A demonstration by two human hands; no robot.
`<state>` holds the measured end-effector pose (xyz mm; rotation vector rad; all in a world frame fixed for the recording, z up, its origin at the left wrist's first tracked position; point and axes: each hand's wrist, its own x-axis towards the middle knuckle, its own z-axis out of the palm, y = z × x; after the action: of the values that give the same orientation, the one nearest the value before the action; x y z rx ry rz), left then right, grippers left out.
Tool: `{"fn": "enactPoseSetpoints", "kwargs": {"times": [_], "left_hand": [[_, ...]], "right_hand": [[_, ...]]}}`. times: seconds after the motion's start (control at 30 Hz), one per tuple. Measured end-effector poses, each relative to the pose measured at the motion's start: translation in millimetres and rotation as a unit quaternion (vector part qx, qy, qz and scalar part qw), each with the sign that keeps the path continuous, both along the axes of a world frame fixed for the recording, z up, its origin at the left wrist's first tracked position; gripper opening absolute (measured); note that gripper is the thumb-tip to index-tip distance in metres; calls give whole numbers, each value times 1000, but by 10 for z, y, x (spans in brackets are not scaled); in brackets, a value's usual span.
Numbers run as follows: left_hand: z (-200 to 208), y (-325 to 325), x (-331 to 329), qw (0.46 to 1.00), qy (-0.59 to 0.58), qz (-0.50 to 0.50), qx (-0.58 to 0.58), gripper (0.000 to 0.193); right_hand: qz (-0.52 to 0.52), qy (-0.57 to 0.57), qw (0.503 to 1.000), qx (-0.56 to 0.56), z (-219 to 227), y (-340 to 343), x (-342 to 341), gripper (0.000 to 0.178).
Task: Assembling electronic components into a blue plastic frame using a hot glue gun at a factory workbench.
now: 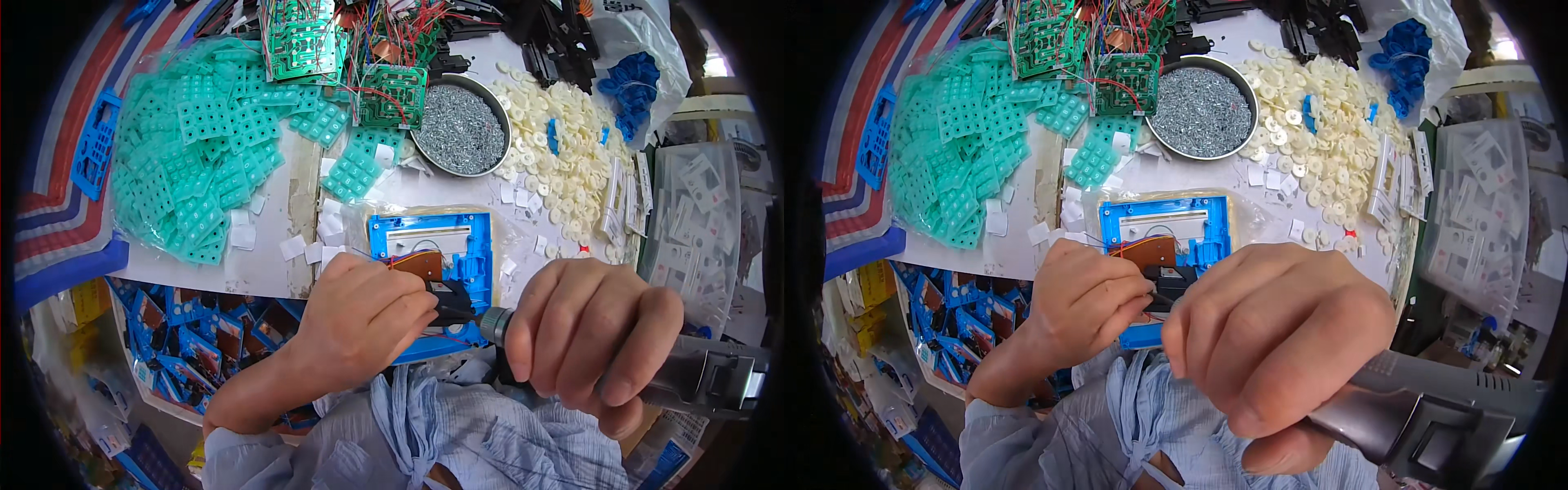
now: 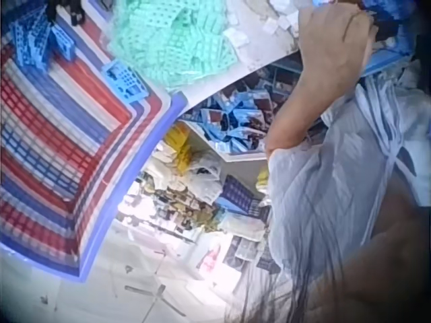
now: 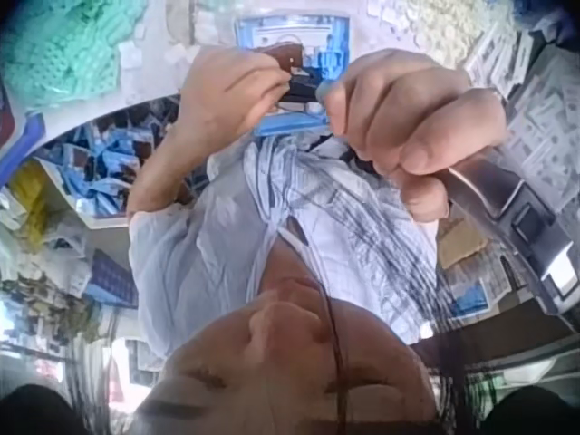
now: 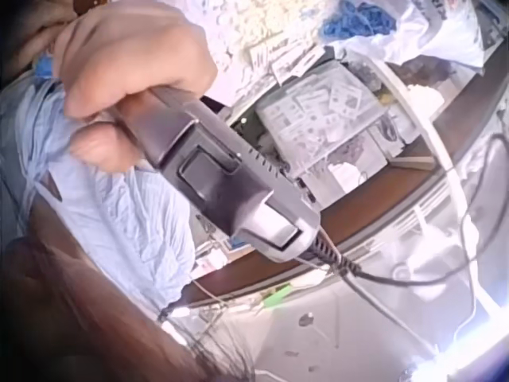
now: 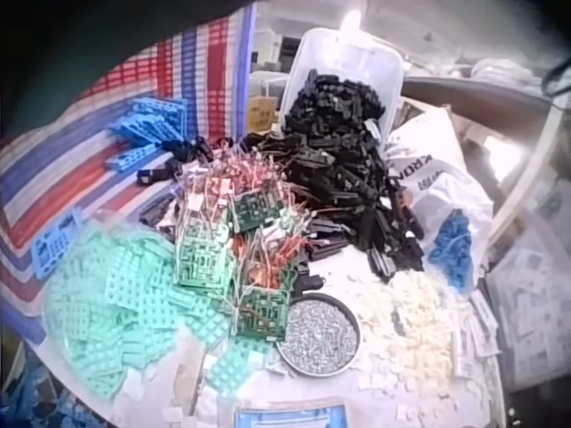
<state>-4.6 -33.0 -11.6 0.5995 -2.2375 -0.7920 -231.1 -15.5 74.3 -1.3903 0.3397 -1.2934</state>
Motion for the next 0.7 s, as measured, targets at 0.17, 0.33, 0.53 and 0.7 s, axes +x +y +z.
{"fn": "enactPoseSetpoints", "kwargs": {"times": [0.17,0.33,0.53,0.7], "left_hand": [[-32,-7,-45,1000,27,3,-10,37],[-101,11,-48,998,35,4,-45,40],[-3,92,78,996,-40,73,17,55],[-282,283,169,989,-106,96,-30,58]], "right_hand": [[3,-15,1000,3,-20,4,31,24],[-9,1,1000,4,-36,45,82,24],[-37,32,999,-6,-55,76,-61,26],[-43,33,998,-6,-217,46,17,26]]}}
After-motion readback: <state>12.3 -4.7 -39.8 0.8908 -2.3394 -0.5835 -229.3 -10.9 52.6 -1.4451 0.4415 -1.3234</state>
